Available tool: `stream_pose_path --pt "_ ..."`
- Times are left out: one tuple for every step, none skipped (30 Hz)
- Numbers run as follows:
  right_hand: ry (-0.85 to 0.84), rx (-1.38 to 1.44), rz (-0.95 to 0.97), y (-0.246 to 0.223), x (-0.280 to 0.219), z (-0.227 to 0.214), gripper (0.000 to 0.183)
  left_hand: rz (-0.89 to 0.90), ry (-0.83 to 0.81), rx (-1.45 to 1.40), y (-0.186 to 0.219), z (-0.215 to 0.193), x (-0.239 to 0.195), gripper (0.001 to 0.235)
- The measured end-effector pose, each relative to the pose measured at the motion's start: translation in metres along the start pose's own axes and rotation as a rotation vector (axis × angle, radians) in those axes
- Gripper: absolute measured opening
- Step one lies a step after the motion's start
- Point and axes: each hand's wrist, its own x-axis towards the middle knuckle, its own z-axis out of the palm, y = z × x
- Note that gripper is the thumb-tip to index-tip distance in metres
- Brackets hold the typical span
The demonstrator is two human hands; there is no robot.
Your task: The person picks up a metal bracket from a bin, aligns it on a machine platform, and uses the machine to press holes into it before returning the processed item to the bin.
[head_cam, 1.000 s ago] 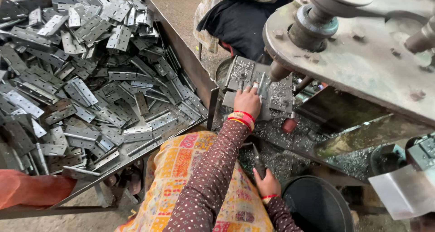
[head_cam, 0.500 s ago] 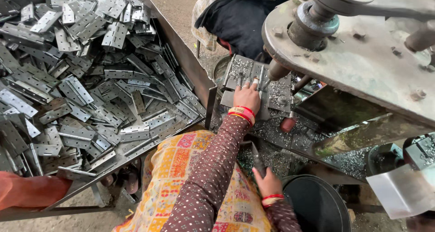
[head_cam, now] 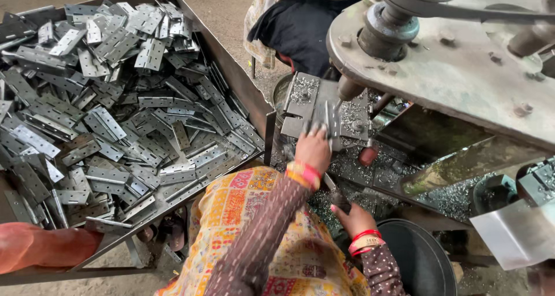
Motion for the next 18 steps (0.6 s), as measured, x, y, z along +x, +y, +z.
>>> stream_pose_path --pt "0.013 -0.013 0.003 -0.005 -0.005 -0.003 0.073 -0.003 0.031 -0.023 0.01 -0.009 -0.022 0.025" --pt "0.027 -0.026 0.003 -0.009 -0.007 -0.005 0.073 -0.01 0.076 -0.004 0.017 -0.018 -0.038 0.026" --pt "0.041 -0.039 0.003 -0.012 -0.008 -0.006 0.073 -0.018 0.121 0.014 0.022 -0.025 -0.053 0.028" --pt "0.052 -0.06 0.005 -0.013 -0.008 -0.005 0.073 -0.029 0.161 0.03 0.024 -0.031 -0.063 0.031" --pt "0.063 -0.08 0.006 -0.014 -0.007 -0.004 0.073 0.019 0.209 0.013 0.017 -0.034 -0.065 0.03" --pt "0.078 -0.106 0.008 -0.012 -0.007 -0.004 0.074 0.065 0.261 -0.008 0.009 -0.034 -0.062 0.029" --pt "0.076 -0.072 0.003 -0.009 -0.014 -0.001 0.073 0.111 0.314 -0.03 0.006 -0.035 -0.061 0.028" --pt "0.086 -0.037 -0.011 -0.011 -0.015 -0.002 0.072 0.086 0.296 -0.132 0.006 -0.037 -0.056 0.026" --pt "0.096 -0.002 -0.024 -0.013 -0.015 -0.005 0.071 0.063 0.277 -0.234 0.007 -0.04 -0.051 0.024" --pt "0.089 -0.007 -0.025 -0.016 -0.015 -0.006 0.069 0.039 0.249 -0.336 0.009 -0.044 -0.048 0.021" --pt "0.083 -0.012 -0.025 -0.018 -0.016 -0.008 0.068 0.039 0.296 -0.364 0.01 -0.049 -0.043 0.021" --pt "0.072 -0.018 -0.024 -0.02 -0.018 -0.008 0.066 0.037 0.339 -0.393 0.013 -0.053 -0.036 0.021" --pt "0.046 0.004 0.004 -0.022 -0.02 -0.008 0.066 0.034 0.383 -0.421 0.013 -0.055 -0.027 0.021" --pt "0.023 0.025 0.032 -0.023 -0.019 -0.011 0.065 0.039 0.37 -0.31 0.013 -0.055 -0.016 0.02" --pt "0.0 0.045 0.059 -0.023 -0.018 -0.012 0.065 0.044 0.356 -0.199 0.013 -0.052 -0.006 0.019" --pt "0.006 0.035 0.027 -0.022 -0.018 -0.012 0.067 0.046 0.339 -0.09 0.014 -0.045 -0.003 0.019" --pt "0.012 0.024 -0.004 -0.021 -0.017 -0.011 0.069 0.021 0.281 -0.026 0.012 -0.035 -0.003 0.023" --pt "0.024 0.014 -0.041 -0.02 -0.014 -0.013 0.071 -0.002 0.23 0.04 0.007 -0.024 0.002 0.027"
